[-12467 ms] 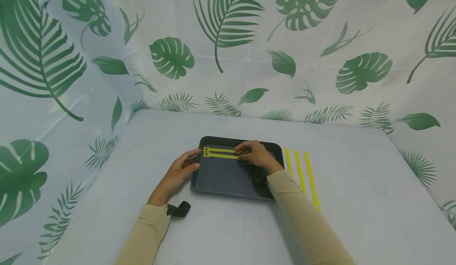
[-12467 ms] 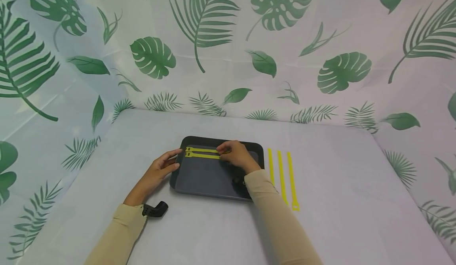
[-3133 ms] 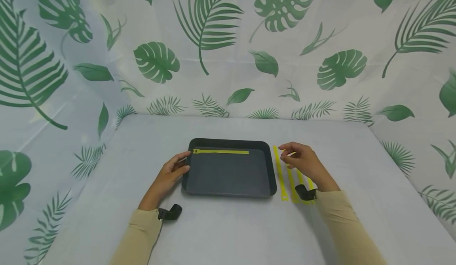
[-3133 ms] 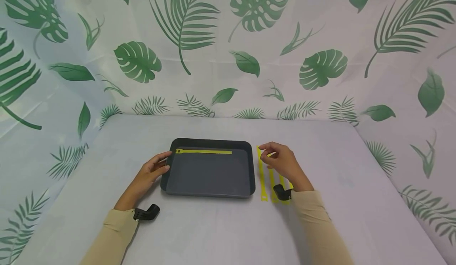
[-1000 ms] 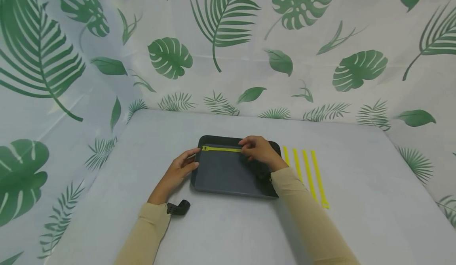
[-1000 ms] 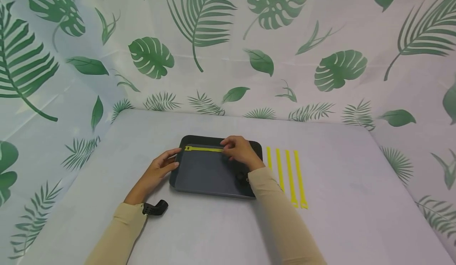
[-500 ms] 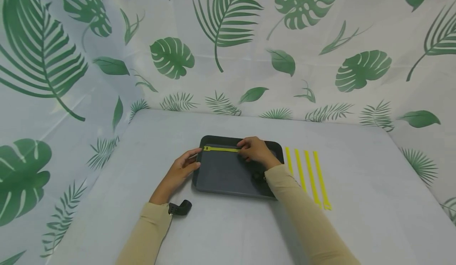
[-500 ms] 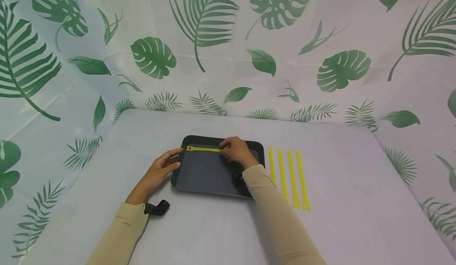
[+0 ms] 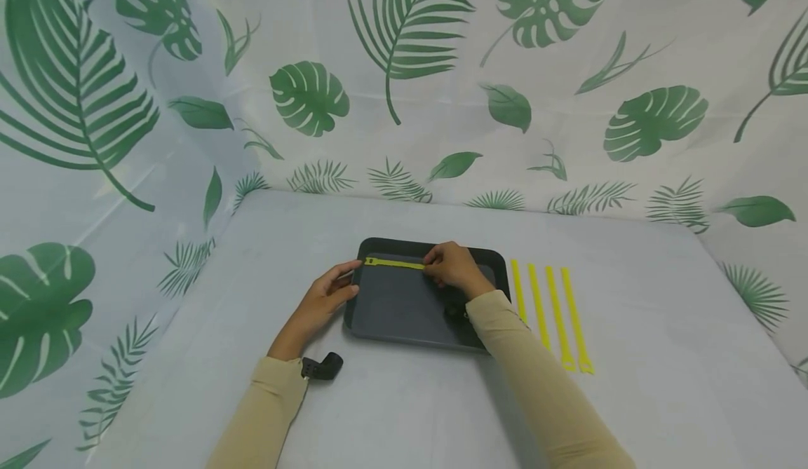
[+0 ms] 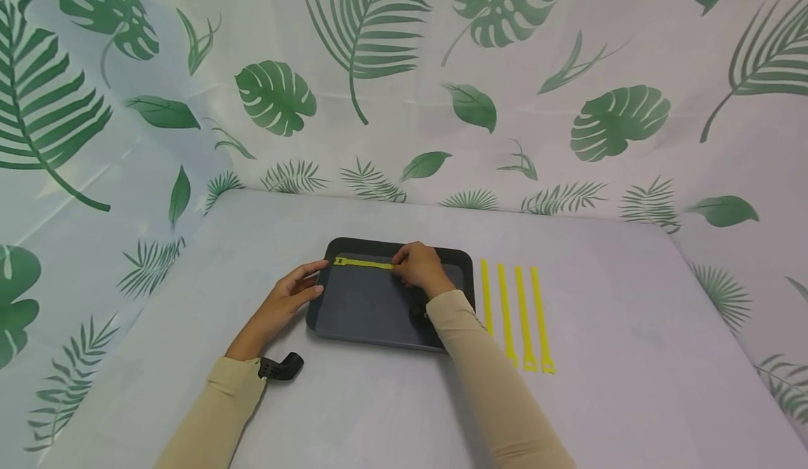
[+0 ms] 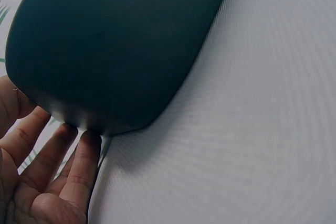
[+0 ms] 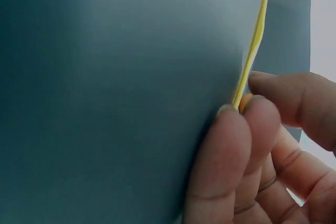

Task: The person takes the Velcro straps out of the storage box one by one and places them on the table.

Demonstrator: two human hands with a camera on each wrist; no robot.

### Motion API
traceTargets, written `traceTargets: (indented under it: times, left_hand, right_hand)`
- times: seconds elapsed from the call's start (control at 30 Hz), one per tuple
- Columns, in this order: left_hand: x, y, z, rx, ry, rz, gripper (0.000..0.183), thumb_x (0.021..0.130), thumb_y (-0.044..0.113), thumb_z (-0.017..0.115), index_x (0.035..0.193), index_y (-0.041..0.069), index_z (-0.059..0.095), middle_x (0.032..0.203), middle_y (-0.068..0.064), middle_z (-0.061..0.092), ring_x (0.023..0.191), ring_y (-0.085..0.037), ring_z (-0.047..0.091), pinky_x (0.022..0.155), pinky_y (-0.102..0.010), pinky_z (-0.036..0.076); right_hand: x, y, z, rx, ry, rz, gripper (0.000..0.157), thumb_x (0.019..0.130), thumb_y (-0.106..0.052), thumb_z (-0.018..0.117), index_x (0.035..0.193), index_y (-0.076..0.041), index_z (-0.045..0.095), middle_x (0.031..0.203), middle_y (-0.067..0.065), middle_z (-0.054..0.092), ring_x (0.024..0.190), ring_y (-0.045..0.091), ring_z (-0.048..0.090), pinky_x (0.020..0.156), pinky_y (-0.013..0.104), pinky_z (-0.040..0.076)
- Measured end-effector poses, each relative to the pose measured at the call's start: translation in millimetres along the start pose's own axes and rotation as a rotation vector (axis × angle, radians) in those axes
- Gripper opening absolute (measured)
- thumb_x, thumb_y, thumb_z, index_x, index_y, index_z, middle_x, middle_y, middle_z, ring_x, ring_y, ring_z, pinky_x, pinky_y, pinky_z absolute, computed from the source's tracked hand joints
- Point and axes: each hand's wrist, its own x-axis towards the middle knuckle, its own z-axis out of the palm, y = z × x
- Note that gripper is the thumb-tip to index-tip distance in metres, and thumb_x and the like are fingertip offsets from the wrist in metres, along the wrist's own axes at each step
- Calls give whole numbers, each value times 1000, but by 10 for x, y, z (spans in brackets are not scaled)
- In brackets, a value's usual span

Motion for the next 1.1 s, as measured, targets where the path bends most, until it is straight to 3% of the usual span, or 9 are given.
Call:
traceTargets:
  times: [0.23, 0.6, 0.9, 1.1]
  left_hand:
    - [7, 10, 13, -8, -2, 4, 56, 109, 7, 61, 161, -2, 44, 163, -28, 46, 152, -45, 44, 119, -50, 46]
    - [6, 9, 25, -15, -9, 15, 56, 109, 6, 61, 161, -4, 44, 163, -29, 45, 152, -46, 44, 116, -41, 49]
    - [-2, 16, 18, -2, -1, 2, 56, 109, 8, 62, 161, -3, 44, 166, -27, 43, 153, -46, 43, 119, -52, 45]
    - [2, 3, 0, 6, 2, -2, 56, 109, 7, 61, 162, -3, 44, 166, -27, 42, 153, -46, 42, 119, -50, 46]
  right_hand:
    - [-19, -15, -12, -40, 10, 13, 5, 98, -3, 75, 94, 1, 75, 75, 8, 69, 61, 14, 62, 60, 29, 58]
    - [-71, -7, -92, -55, -15, -30, 9, 96, -4, 78, 87, -3, 75, 76, 5, 69, 62, 15, 62, 59, 29, 54]
    - [-205, 9, -204, 8, 23, -97, 7, 95, -6, 78, 89, -4, 77, 83, 6, 74, 67, 16, 66, 66, 32, 57]
    - [-282, 49, -270, 53, 46, -93, 5, 99, -7, 76, 96, -3, 75, 91, 8, 76, 73, 18, 69, 72, 35, 58]
